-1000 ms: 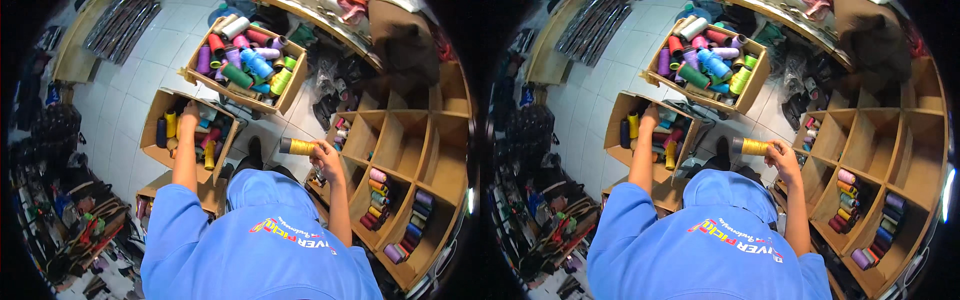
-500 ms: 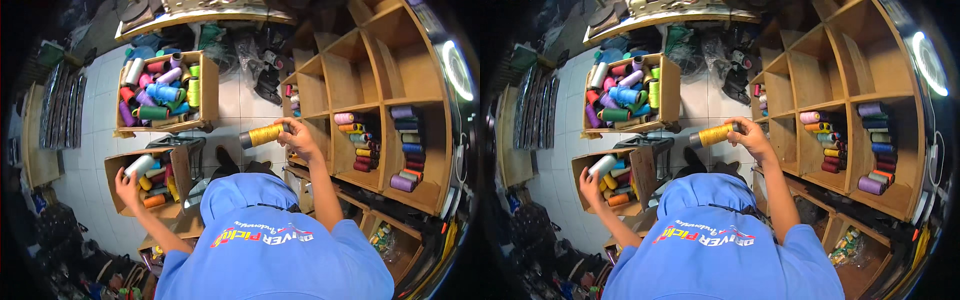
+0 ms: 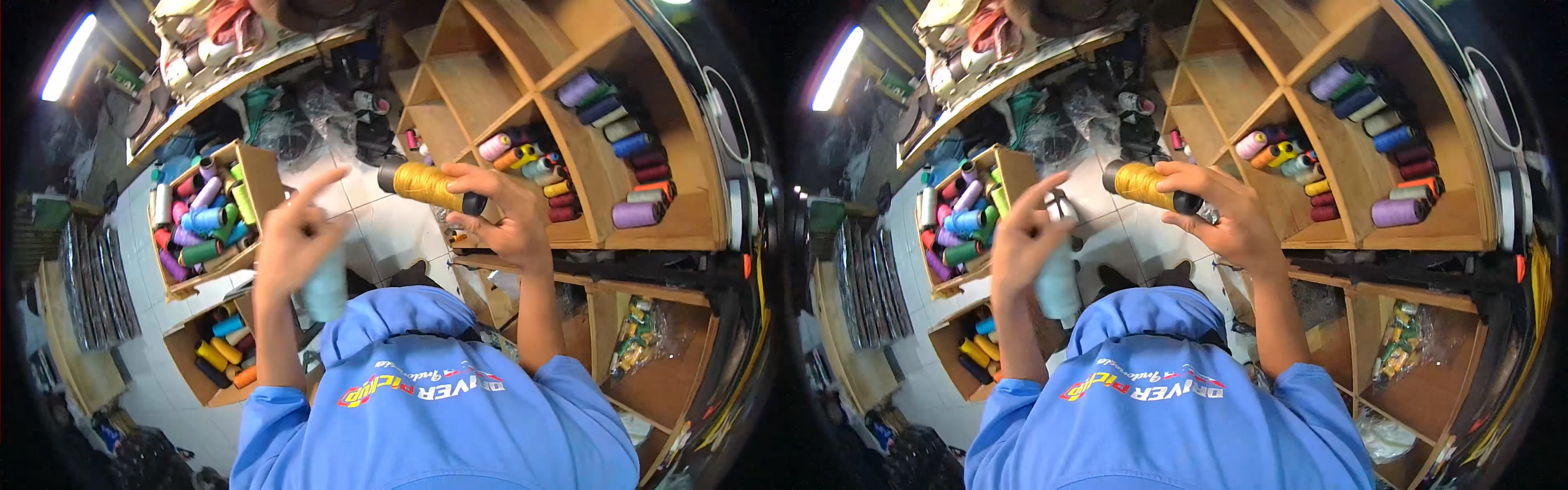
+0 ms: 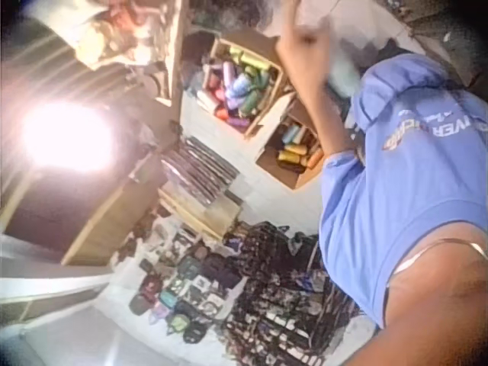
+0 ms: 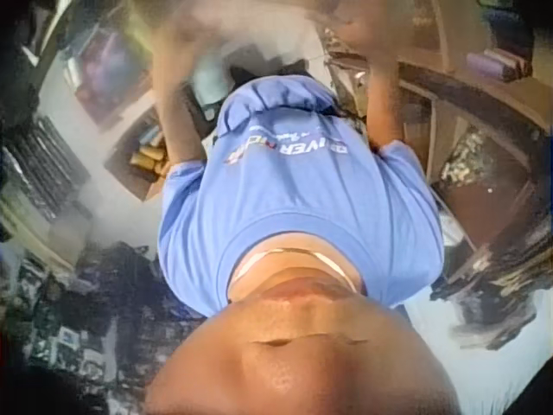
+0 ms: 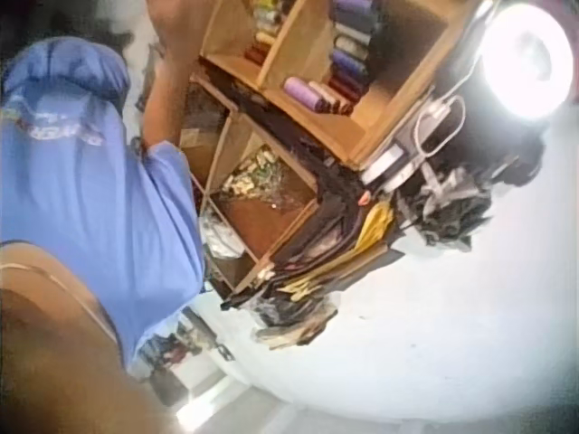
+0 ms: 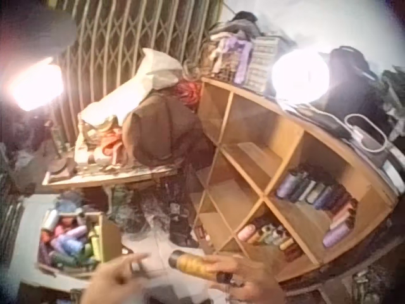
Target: The person picks up thread spools from boxes on the floor and places them into the compartments of a wooden shelving unit by hand.
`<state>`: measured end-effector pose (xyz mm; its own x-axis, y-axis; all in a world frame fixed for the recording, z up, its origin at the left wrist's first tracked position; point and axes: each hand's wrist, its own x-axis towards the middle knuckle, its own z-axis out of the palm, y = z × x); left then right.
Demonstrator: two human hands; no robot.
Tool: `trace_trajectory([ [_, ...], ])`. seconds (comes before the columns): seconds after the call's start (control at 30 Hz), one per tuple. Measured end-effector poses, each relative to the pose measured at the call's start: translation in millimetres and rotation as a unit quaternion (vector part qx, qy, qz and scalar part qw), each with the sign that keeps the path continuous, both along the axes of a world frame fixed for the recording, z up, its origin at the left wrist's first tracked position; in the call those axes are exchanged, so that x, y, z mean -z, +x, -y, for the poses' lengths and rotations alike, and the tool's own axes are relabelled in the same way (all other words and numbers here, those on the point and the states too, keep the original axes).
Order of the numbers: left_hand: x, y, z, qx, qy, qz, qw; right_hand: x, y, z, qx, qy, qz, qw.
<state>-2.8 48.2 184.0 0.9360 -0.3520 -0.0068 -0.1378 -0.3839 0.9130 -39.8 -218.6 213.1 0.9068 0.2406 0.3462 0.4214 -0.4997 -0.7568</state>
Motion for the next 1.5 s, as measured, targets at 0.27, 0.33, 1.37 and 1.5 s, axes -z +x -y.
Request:
trace_trajectory([
  [0.27, -31.6, -12.5, 103.5, 0.111, 0.128, 0.326, 0.93, -20.2, -25.4, 26.4, 0.136, -0.056, 0.15, 0.978],
  [0.33, -29.1, -14.7, 117.0, 0.096, 0.121, 0.357, 0.921, -18.8, -25.1, 30.0, 0.164, -0.052, 0.188, 0.967],
  [1.37, 146.2, 35.8, 189.7, 0.008, -0.447, -0.541, 0.712, -21.9, 63.0, 356.7, 0.55, -0.2, -0.013, 0.811],
  [1.5, 128.4, 26.0, 210.9, -0.015, -0.433, -0.543, 0.719, -25.4, 84.5, 364.5, 0.521, -0.202, -0.123, 0.82],
])
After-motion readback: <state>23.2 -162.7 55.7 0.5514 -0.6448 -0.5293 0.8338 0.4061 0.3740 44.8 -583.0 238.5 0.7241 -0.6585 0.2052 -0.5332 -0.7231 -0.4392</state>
